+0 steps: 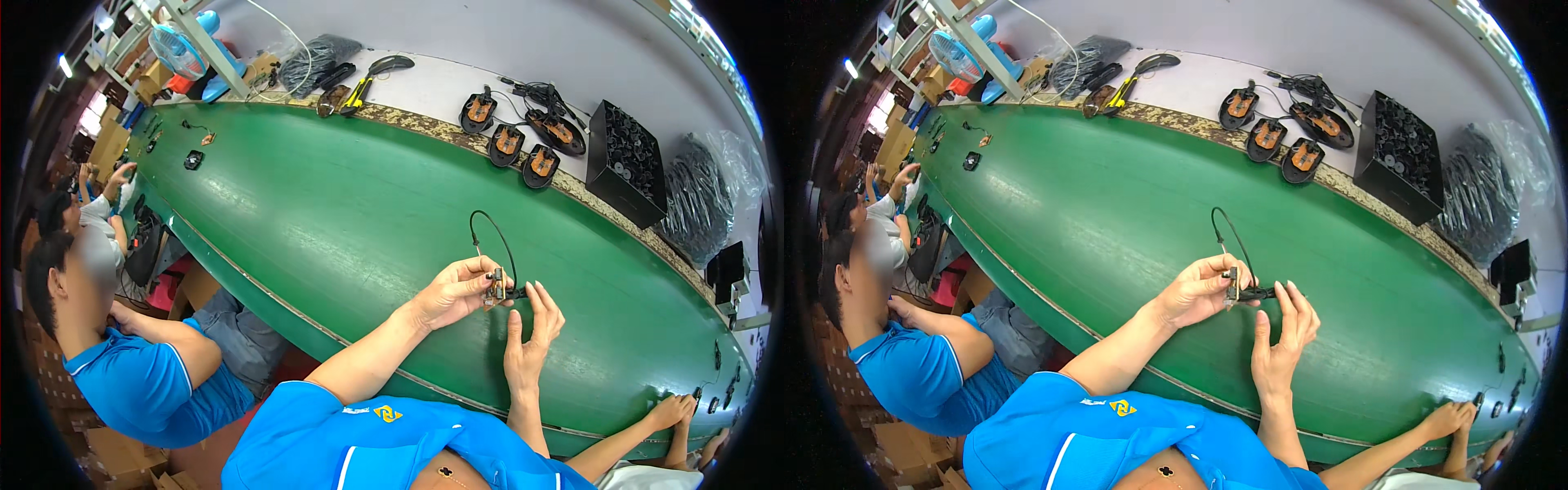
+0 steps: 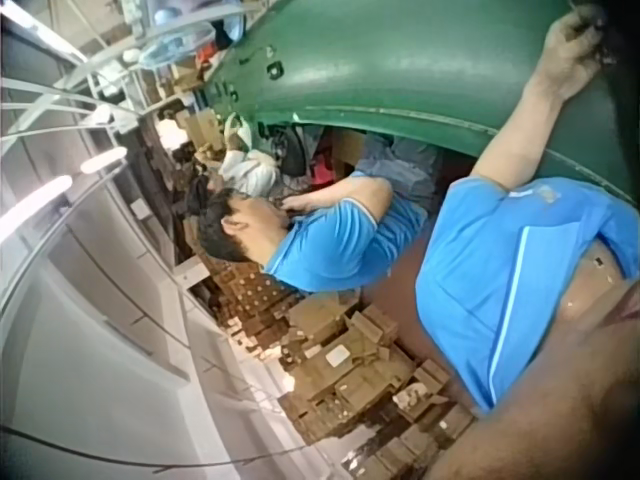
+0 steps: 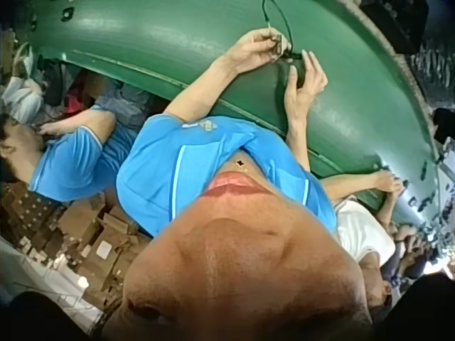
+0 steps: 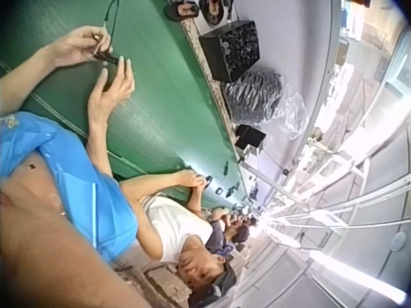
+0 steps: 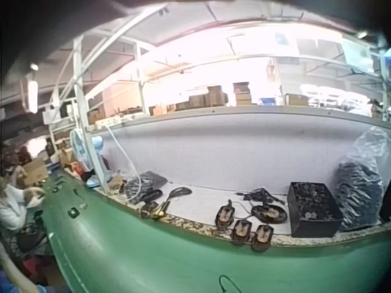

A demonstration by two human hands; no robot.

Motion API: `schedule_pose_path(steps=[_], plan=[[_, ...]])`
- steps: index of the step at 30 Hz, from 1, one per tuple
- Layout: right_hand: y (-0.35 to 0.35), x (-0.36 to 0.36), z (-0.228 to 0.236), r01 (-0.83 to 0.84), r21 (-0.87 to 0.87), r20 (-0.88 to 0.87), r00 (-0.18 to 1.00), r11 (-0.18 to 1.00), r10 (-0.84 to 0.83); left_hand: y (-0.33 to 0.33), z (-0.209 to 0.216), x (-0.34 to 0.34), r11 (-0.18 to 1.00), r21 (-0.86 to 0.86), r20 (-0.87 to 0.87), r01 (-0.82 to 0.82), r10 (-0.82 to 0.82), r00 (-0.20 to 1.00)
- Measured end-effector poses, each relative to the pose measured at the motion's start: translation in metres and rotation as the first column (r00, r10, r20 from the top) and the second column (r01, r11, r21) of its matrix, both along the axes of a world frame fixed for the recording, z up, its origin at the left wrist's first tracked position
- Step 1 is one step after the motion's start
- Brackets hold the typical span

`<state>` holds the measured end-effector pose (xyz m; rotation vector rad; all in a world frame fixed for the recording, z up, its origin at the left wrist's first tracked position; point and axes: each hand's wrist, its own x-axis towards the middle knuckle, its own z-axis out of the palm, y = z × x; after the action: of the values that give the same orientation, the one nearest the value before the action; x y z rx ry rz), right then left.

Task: The person assembles computer mouse components by hand, fitting the circuit board and cable into the mouse base shell, and placing the assembled units on the conveyor line.

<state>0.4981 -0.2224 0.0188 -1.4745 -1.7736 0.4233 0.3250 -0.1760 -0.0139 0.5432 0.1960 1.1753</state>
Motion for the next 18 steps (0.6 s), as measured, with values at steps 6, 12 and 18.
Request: schedule_pose_path(steps=[6, 12, 18], plan=[[0.000, 0.005, -0.005, 0.006, 0.045, 0.063, 0.998, 0.999, -0.009, -0.002, 0.002, 0.002, 0.999, 0.005, 0.086, 0.049, -0.049, 0.995], [-0.002, 0.012, -0.008, -0.080, -0.039, -0.145, 0.987, 0.996, 0.073, -0.004, 0.016, -0.001, 0.997, -0.047, 0.115, 0.063, -0.057, 0.992], [-0.009, -0.004, 0.006, -0.191, -0.177, -0.612, 0.790, 0.965, 0.044, -0.006, 0.015, -0.005, 0.994, -0.070, -0.182, -0.078, 0.064, 0.981]])
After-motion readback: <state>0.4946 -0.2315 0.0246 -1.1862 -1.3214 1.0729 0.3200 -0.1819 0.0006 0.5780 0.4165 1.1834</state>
